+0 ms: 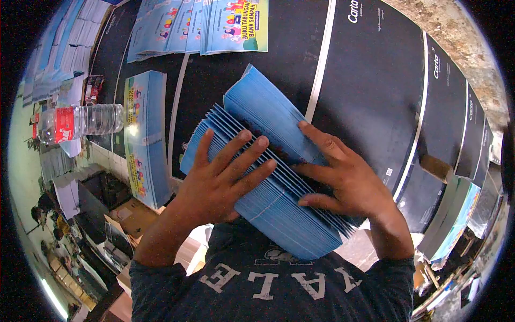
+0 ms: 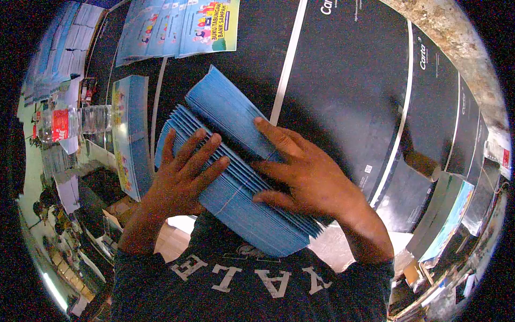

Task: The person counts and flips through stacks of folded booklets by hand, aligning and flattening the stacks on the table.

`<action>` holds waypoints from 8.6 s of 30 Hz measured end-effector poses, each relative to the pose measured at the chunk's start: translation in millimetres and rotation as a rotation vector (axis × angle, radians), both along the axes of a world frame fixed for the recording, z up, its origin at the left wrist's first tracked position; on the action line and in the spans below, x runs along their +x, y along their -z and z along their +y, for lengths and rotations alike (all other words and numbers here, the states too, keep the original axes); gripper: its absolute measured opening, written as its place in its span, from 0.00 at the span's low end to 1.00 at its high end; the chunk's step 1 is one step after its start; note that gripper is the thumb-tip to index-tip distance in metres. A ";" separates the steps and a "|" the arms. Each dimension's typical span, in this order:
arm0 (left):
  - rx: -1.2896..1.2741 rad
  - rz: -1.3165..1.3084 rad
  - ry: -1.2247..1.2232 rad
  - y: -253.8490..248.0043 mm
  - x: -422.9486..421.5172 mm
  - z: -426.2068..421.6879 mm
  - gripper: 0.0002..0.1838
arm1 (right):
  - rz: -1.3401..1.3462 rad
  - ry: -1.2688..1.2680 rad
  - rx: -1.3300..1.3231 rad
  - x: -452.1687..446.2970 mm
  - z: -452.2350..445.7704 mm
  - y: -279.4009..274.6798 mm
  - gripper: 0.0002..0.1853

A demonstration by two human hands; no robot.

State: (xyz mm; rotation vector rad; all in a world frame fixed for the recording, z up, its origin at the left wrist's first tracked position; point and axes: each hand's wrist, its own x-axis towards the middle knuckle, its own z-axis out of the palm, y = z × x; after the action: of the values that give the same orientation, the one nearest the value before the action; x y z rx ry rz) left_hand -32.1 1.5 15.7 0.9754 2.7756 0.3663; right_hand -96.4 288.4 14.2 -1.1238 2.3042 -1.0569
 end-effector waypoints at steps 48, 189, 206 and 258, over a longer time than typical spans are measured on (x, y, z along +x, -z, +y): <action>-0.023 -0.011 -0.036 -3.8 7.0 -3.5 0.64 | 0.214 -0.122 0.136 10.0 -1.4 -0.2 0.26; -0.039 0.038 0.001 -0.6 5.8 -3.8 0.60 | 0.180 -0.028 0.136 11.7 -0.7 2.1 0.20; -0.018 0.072 -0.014 -2.5 7.1 -4.2 0.61 | 0.188 -0.016 0.198 20.1 -3.4 1.9 0.25; 0.018 0.173 -0.040 13.5 12.7 -6.7 0.44 | 0.108 0.047 0.223 21.5 -8.4 -9.0 0.20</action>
State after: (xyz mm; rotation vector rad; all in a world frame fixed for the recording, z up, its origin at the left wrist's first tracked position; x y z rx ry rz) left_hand -19.4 -5.2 2.2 1.0019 2.9550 0.3272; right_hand -74.9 280.0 23.2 -1.0663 2.4708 -0.7480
